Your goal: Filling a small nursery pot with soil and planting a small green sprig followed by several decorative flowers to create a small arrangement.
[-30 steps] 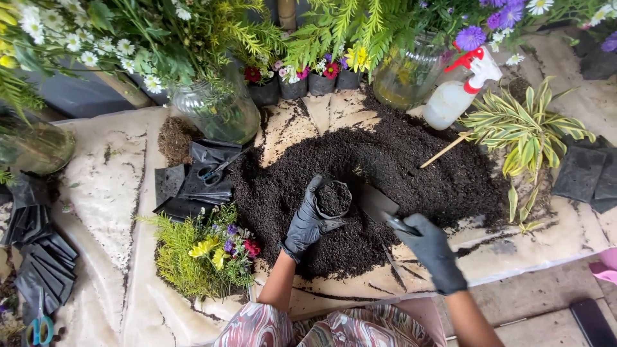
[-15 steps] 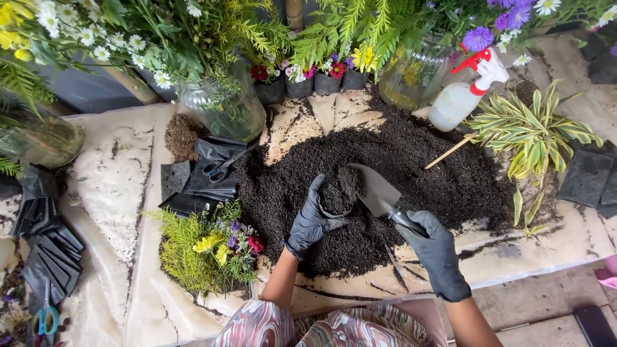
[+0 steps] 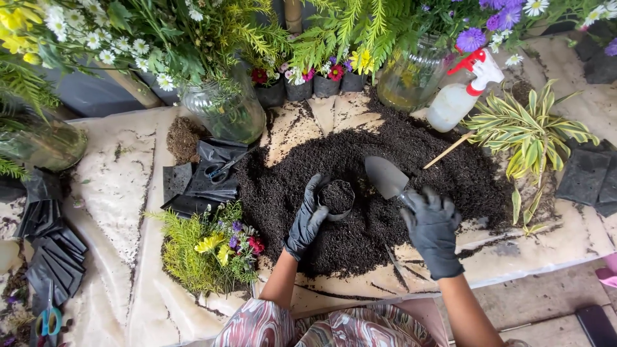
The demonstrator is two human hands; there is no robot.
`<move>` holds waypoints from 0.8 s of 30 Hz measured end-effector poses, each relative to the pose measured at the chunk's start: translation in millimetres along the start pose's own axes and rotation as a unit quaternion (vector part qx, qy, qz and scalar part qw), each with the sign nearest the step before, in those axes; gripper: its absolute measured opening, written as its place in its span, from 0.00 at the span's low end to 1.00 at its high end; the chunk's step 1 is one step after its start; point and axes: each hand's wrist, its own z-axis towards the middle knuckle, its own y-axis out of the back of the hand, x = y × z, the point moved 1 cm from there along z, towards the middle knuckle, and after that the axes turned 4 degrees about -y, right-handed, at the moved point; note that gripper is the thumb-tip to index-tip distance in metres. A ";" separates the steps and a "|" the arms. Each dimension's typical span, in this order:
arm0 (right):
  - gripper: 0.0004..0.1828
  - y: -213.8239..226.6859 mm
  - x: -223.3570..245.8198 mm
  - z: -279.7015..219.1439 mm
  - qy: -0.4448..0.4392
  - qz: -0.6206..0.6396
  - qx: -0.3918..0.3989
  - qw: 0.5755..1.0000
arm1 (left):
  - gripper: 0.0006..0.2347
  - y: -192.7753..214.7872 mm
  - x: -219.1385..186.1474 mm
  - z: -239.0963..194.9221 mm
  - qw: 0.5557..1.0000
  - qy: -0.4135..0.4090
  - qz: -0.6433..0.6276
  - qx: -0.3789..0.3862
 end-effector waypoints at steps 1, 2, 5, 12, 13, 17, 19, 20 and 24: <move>0.22 -0.8 15.3 -2.3 0.002 0.001 -0.001 1.000 | 0.35 -3.4 -13.1 1.7 1.000 -0.001 0.002 -0.001; 0.36 -0.5 30.5 -4.7 0.052 0.029 -0.026 0.998 | 0.32 -7.3 -25.4 4.1 1.000 0.016 0.010 -0.024; 0.63 28.1 98.8 -9.2 0.056 0.172 0.053 0.982 | 0.29 -9.7 -38.1 7.5 0.996 0.070 -0.008 -0.060; 0.78 52.0 175.2 -10.0 -0.014 0.480 0.147 0.865 | 0.27 -16.0 -63.6 15.9 0.987 0.120 0.018 -0.106; 0.78 46.9 175.3 -10.0 -0.013 0.480 0.147 0.865 | 0.27 -10.1 -51.3 11.2 0.987 0.120 0.019 -0.106; 0.80 31.8 167.8 -3.0 -0.042 0.435 0.141 0.888 | 0.31 0.7 -17.1 6.8 0.994 0.084 0.002 -0.075; 0.80 29.4 162.7 -4.0 -0.049 0.447 0.131 0.884 | 0.30 -2.8 -19.5 7.1 0.994 0.083 -0.001 -0.069; 0.79 30.2 163.2 -6.2 -0.033 0.448 0.123 0.885 | 0.34 -4.4 -28.2 7.8 0.996 0.064 0.005 -0.055; 0.81 44.9 145.2 1.3 0.057 0.409 0.057 0.909 | 0.42 -2.5 -15.7 2.6 0.999 0.032 0.023 -0.021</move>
